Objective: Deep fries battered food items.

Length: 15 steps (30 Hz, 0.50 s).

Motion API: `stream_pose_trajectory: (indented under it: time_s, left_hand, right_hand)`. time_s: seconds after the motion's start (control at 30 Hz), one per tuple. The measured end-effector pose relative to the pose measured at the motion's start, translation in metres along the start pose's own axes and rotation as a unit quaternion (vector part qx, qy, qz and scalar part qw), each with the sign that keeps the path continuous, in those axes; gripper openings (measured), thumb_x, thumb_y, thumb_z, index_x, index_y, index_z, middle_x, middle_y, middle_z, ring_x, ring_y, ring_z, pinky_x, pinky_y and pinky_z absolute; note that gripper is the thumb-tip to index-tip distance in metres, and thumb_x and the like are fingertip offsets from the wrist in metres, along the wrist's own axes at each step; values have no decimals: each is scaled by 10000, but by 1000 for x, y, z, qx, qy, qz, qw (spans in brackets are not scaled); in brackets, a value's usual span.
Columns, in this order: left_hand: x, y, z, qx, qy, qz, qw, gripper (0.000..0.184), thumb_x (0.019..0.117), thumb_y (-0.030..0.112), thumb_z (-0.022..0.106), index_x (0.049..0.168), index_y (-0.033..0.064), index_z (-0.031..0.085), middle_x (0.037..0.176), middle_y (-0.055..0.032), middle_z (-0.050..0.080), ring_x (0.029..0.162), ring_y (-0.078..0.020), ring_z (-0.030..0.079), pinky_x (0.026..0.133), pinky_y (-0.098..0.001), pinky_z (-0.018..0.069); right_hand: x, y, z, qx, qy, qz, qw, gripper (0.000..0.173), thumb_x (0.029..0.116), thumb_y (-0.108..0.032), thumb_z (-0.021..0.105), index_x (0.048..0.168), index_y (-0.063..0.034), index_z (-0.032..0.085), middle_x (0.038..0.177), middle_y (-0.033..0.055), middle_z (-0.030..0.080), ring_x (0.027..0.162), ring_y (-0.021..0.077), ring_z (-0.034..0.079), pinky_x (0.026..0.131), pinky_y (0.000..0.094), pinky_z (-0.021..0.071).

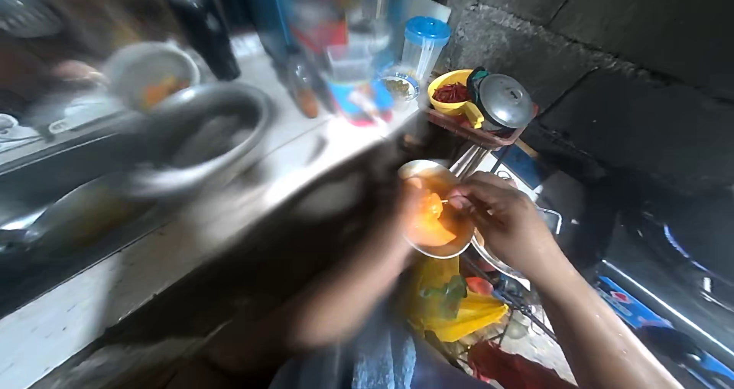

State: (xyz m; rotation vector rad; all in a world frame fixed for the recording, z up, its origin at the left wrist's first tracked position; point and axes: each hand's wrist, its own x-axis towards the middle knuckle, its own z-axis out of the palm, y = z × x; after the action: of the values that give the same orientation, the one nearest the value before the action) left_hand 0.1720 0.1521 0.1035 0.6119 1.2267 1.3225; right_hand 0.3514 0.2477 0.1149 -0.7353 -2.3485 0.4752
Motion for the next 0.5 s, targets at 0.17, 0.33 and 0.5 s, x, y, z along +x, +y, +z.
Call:
stream_pose_trajectory:
  time_s: [0.17, 0.33, 0.5]
  left_hand:
    - [7, 7, 12, 3, -14, -20, 1000, 611, 1101, 527, 191, 1511, 128, 405, 1374, -197, 577, 1130, -318, 671, 799, -483, 610]
    - [13, 24, 43, 26, -71, -29, 997, 586, 1100, 534, 204, 1534, 179, 375, 1392, -202, 554, 1134, -349, 660, 791, -509, 604]
    - [17, 44, 101, 46, -124, -48, 990, 641, 1079, 585, 221, 1462, 133, 467, 1304, -217, 588, 1078, -354, 658, 784, -501, 581]
  right_hand:
    - [-10, 9, -35, 66, 35, 51, 996, 224, 1020, -245, 589, 965, -87, 738, 933, -72, 670, 835, -72, 606, 761, 114, 518]
    - [-19, 13, -84, 10, 104, 47, 993, 220, 1012, -253, 589, 968, -87, 728, 941, -84, 658, 814, -81, 595, 730, 117, 518]
    - [-30, 0, -148, -119, 152, 86, 977, 250, 1009, -234, 575, 983, -25, 709, 909, 6, 641, 788, 8, 601, 722, 208, 520]
